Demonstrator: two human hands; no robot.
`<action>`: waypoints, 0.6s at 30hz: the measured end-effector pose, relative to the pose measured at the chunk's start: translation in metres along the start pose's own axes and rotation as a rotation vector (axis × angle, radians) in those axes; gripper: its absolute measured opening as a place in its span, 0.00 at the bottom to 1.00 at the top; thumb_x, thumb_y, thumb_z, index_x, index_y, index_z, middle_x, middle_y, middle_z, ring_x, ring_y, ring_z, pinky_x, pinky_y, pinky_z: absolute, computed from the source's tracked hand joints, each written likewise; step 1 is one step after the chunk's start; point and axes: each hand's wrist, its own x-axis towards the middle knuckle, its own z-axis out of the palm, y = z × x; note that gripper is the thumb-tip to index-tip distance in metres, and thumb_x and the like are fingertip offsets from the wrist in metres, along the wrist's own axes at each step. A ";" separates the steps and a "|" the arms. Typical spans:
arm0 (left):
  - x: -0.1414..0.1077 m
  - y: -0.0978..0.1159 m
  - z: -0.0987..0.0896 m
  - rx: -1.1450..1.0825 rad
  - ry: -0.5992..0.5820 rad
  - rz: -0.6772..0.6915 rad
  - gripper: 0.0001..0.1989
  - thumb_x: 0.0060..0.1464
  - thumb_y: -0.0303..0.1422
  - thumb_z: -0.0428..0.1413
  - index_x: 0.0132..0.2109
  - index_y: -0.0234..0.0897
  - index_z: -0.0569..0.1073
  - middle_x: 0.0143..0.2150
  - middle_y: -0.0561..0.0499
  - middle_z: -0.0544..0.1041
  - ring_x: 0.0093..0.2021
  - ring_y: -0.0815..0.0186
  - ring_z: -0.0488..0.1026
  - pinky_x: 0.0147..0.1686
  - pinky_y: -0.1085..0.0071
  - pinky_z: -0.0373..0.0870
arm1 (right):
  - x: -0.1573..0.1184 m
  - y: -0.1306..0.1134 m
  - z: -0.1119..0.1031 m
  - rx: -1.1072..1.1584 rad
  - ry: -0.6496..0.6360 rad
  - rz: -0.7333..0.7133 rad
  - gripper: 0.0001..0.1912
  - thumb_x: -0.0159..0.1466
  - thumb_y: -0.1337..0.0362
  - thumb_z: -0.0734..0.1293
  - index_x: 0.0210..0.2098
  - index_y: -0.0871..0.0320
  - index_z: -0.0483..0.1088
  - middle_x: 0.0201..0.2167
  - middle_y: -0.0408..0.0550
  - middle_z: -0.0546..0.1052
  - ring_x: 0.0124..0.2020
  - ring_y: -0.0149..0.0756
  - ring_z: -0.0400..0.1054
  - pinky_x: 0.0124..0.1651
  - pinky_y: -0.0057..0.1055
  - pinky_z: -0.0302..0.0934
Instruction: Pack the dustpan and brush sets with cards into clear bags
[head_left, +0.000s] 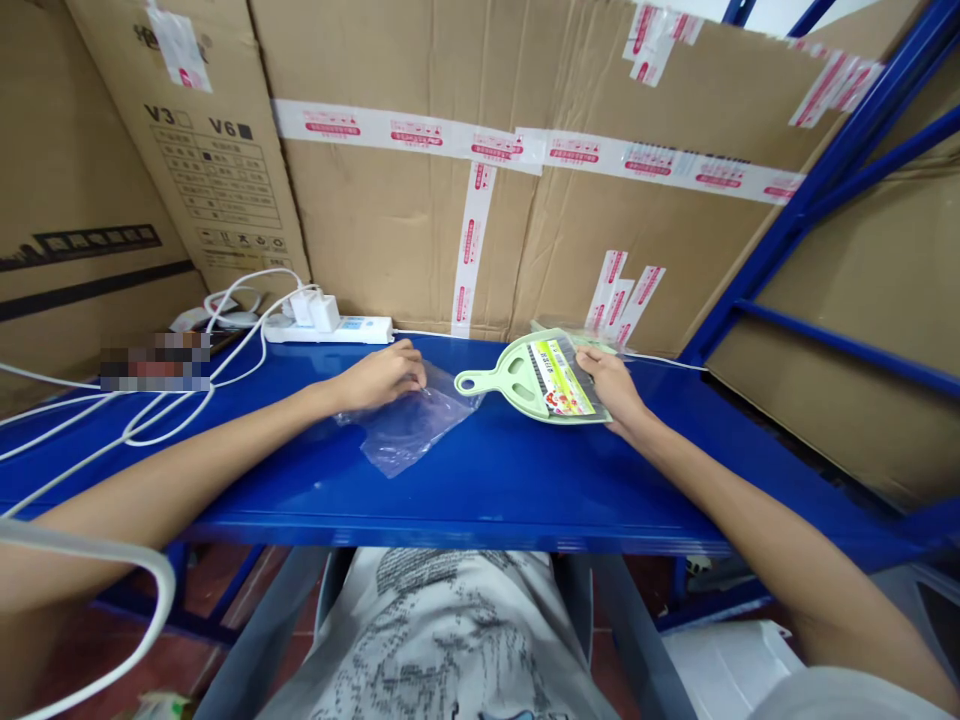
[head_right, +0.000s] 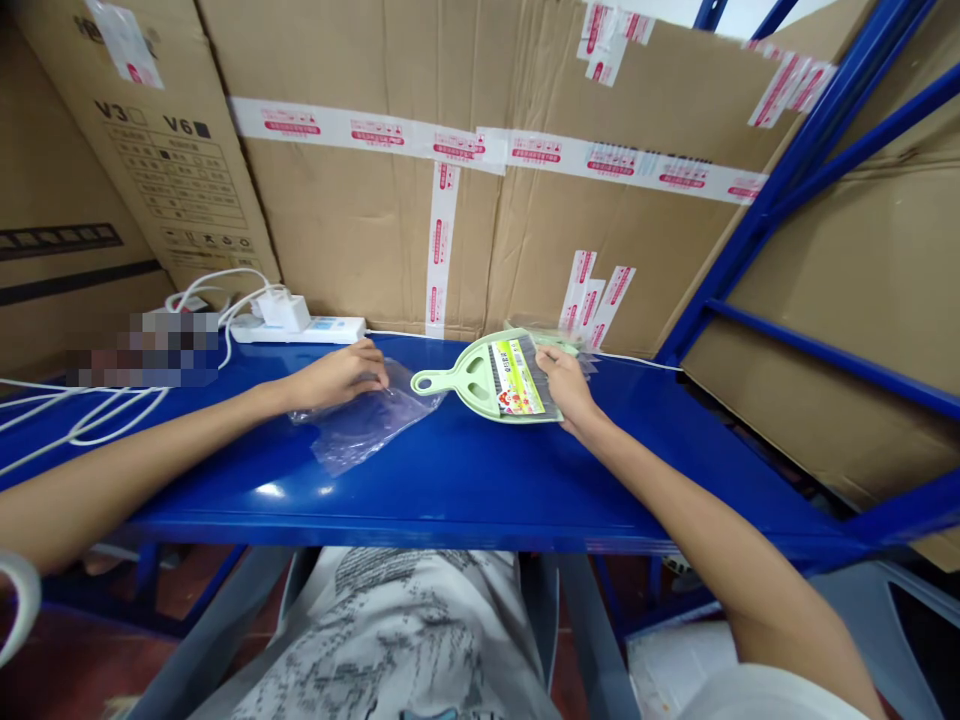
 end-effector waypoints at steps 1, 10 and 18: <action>0.000 0.007 -0.002 -0.041 -0.007 0.031 0.11 0.68 0.34 0.55 0.41 0.40 0.82 0.43 0.43 0.81 0.49 0.53 0.72 0.53 0.60 0.68 | 0.000 0.000 0.000 -0.003 0.003 -0.005 0.10 0.61 0.59 0.74 0.42 0.54 0.79 0.33 0.46 0.86 0.34 0.45 0.81 0.39 0.38 0.74; -0.004 0.061 -0.016 -0.380 -0.078 0.206 0.12 0.73 0.35 0.53 0.46 0.38 0.80 0.47 0.42 0.82 0.47 0.59 0.78 0.51 0.63 0.71 | -0.007 -0.004 0.004 -0.050 -0.093 0.034 0.11 0.62 0.59 0.74 0.43 0.56 0.80 0.31 0.47 0.85 0.30 0.42 0.80 0.35 0.34 0.72; -0.006 0.082 -0.008 -0.317 -0.075 0.336 0.12 0.74 0.34 0.51 0.47 0.39 0.80 0.49 0.42 0.78 0.53 0.58 0.75 0.57 0.62 0.69 | -0.016 0.001 0.013 -0.033 -0.214 0.161 0.05 0.65 0.65 0.73 0.40 0.57 0.81 0.31 0.47 0.86 0.28 0.39 0.80 0.33 0.30 0.73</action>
